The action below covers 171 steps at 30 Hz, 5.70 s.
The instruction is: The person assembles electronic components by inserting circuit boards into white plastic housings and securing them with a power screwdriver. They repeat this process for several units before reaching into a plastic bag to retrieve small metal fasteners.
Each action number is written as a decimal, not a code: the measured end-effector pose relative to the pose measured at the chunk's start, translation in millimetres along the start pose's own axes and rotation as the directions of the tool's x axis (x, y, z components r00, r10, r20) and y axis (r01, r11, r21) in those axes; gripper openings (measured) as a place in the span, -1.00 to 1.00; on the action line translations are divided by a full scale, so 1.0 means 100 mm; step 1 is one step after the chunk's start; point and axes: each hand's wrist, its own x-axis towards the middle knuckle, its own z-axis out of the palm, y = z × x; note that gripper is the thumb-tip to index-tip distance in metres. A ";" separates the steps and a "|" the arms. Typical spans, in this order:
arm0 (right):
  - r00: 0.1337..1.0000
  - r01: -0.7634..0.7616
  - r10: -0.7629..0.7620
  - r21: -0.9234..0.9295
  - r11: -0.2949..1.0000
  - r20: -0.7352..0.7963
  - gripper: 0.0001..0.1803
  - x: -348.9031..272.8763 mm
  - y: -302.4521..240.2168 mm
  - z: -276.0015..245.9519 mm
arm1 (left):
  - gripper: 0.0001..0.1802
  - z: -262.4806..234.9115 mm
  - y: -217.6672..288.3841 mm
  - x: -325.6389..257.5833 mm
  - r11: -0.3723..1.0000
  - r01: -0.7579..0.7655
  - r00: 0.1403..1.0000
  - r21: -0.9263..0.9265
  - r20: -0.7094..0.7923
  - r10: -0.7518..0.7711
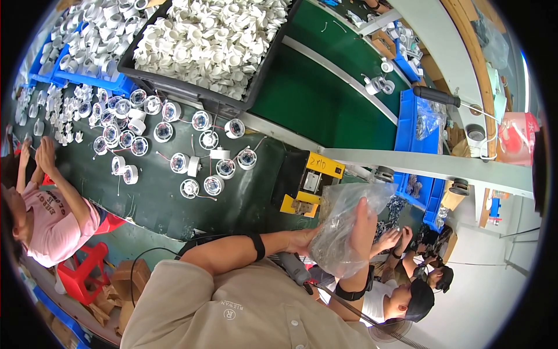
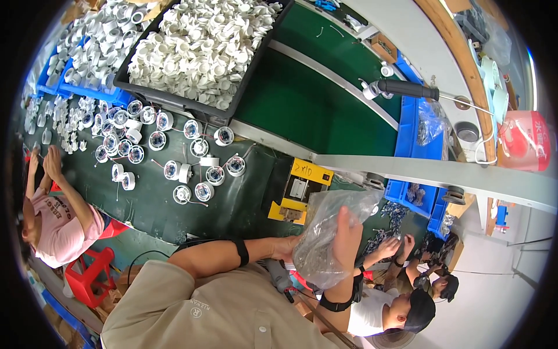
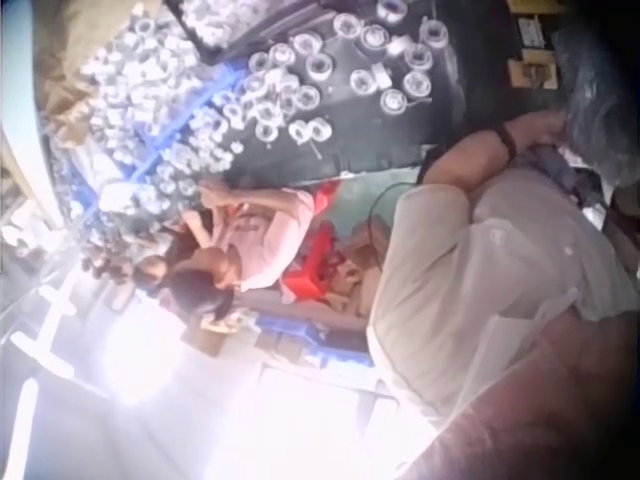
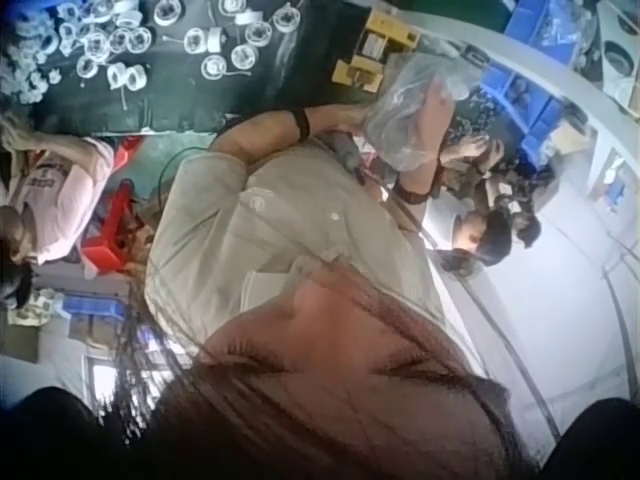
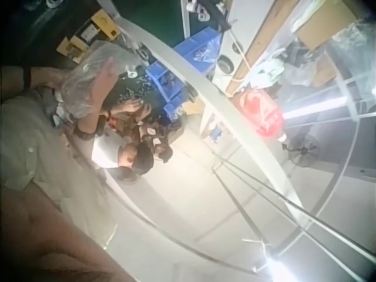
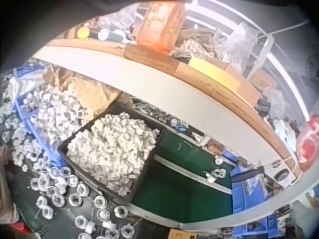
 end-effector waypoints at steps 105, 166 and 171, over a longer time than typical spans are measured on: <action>0.979 0.050 -0.089 0.207 0.977 0.183 -0.80 0.06 0.02 -0.06 | -0.43 0.25 0.28 0.06 0.805 -0.435 0.883 -0.404 -0.366 0.293; 0.984 -0.160 0.131 0.283 0.946 0.118 -0.84 0.10 0.28 0.06 | -0.28 0.10 0.11 0.18 0.849 -0.372 0.920 -0.375 -0.271 0.283; 0.975 -0.190 0.143 0.306 0.933 0.168 -0.84 0.06 0.17 0.02 | -0.28 0.21 0.16 0.13 0.844 -0.403 0.903 -0.353 -0.305 0.303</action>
